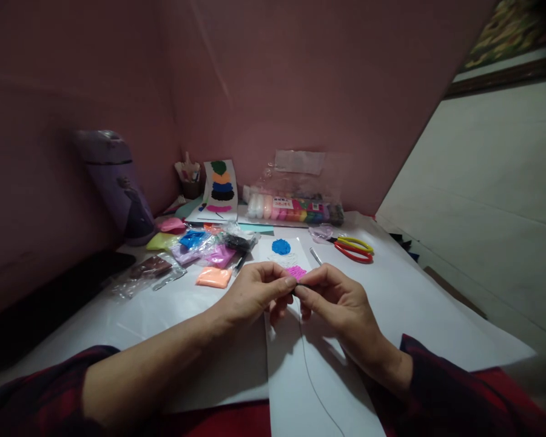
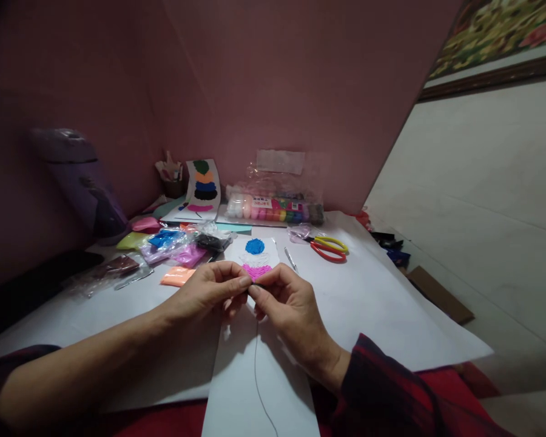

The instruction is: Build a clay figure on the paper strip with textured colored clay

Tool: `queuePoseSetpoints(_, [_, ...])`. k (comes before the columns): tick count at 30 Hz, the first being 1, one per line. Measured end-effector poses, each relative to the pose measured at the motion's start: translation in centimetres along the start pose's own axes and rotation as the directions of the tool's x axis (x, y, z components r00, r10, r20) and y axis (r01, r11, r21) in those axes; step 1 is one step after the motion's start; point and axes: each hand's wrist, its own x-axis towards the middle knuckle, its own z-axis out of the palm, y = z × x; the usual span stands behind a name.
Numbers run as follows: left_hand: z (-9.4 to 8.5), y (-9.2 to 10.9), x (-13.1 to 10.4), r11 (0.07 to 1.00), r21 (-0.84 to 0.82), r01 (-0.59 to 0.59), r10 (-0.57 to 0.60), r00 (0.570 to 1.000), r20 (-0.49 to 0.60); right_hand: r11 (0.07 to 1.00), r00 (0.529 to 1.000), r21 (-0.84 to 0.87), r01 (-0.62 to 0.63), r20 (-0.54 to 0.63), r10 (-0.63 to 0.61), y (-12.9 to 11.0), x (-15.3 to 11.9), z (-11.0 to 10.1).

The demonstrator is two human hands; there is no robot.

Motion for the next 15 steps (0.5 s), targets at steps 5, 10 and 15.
queuePoseSetpoints(5, [0.21, -0.47, -0.09, 0.996, -0.082, -0.035, 0.023, 0.99, -0.136, 0.997, 0.994, 0.061, -0.037, -0.104, 0.043, 0.14, 0.49, -0.19])
queuePoseSetpoints(10, [-0.07, -0.31, -0.06, 0.985, -0.162, -0.055, 0.022, 0.979, -0.201, 0.993, 0.971, 0.033, -0.11, -0.208, 0.114, 0.24, 0.84, -0.15])
queuePoseSetpoints(15, [-0.05, -0.02, -0.02, 0.991, -0.121, -0.054, 0.051, 0.998, -0.026, 0.99, 0.973, 0.05, -0.133, -0.181, 0.14, 0.21, 0.9, -0.25])
